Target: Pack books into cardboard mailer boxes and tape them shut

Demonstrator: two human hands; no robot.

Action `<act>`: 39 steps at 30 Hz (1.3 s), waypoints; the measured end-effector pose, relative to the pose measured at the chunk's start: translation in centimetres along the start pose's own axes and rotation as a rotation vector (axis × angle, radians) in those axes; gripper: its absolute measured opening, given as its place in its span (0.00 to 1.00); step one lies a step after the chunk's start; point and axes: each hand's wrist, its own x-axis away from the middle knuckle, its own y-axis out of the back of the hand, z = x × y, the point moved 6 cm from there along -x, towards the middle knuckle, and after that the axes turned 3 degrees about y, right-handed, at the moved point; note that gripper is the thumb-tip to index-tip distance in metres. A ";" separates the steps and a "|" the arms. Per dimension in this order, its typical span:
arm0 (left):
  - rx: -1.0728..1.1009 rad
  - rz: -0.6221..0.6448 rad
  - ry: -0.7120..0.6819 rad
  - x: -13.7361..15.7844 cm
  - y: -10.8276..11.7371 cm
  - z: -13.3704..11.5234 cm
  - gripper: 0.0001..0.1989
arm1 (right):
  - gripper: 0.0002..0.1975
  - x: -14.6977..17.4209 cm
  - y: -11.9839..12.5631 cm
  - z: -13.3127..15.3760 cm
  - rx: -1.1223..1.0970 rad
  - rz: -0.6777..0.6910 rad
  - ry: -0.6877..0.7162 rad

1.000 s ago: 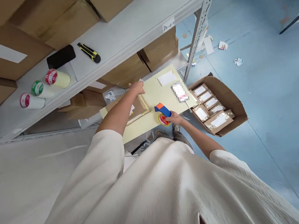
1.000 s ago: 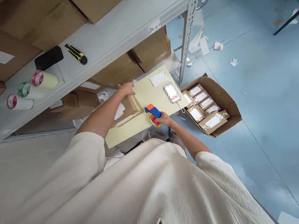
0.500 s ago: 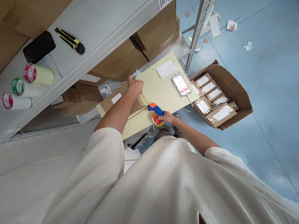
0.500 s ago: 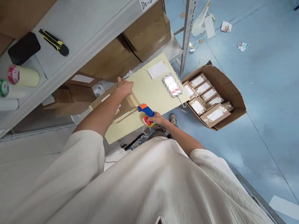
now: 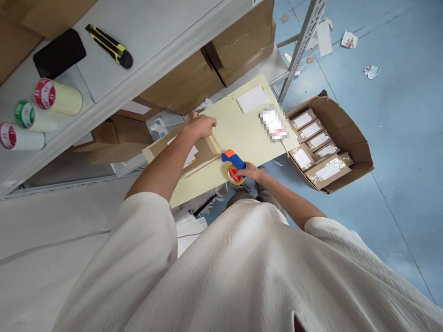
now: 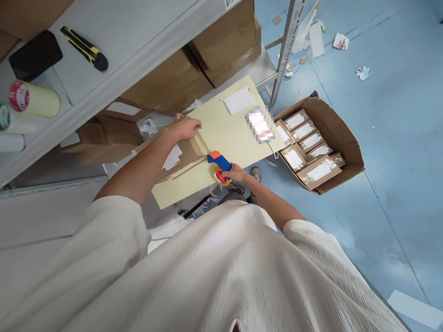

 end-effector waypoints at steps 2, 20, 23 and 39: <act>0.029 -0.042 -0.057 1.8 0.4 -0.4 0.28 | 0.17 0.2 0.3 0.0 -0.012 0.012 0.002; 0.268 -0.433 -0.101 9.0 -1.9 -1.1 0.46 | 0.25 -1.3 2.6 4.5 -0.080 0.007 0.055; 0.332 -0.456 0.034 8.1 -1.0 -0.5 0.48 | 0.28 -2.3 2.6 6.1 -0.081 0.022 0.076; 0.478 -0.588 0.627 7.1 -1.0 6.6 0.31 | 0.21 0.5 3.8 5.0 -0.059 0.162 -0.060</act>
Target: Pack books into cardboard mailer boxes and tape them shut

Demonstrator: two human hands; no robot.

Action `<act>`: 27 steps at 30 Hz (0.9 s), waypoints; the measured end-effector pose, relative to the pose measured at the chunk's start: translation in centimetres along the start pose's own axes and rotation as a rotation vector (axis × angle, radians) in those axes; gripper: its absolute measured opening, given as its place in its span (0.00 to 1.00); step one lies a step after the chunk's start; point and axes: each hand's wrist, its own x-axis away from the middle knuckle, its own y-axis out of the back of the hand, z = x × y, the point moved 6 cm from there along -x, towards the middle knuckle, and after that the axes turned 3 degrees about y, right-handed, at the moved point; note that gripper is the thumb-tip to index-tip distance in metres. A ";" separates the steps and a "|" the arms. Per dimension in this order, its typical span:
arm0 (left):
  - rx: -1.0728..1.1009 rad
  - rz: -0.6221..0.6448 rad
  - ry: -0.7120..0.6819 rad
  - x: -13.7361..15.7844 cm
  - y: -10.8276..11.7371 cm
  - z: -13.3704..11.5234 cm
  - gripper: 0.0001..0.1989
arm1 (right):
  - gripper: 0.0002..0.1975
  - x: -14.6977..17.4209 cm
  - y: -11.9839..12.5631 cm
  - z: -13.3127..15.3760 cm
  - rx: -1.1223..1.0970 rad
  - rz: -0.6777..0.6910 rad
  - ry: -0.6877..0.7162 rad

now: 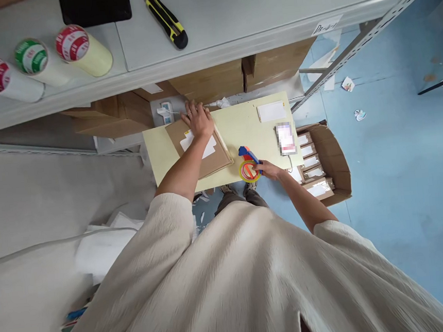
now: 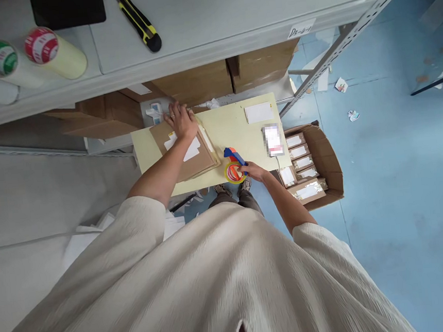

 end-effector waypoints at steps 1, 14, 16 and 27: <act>-0.016 0.029 -0.069 0.5 0.1 0.0 0.32 | 0.20 0.0 0.1 -0.1 0.005 -0.009 0.004; -0.010 0.409 -0.788 11.8 -0.9 -1.0 0.51 | 0.24 -0.9 2.3 -2.2 -0.049 0.056 0.001; -0.001 0.364 -0.759 11.2 -0.9 -1.4 0.52 | 0.24 -1.3 1.9 -2.0 -0.081 0.062 0.015; -0.046 0.174 -0.446 7.2 -0.5 -1.6 0.57 | 0.25 -1.3 0.8 -1.3 -0.094 0.071 0.070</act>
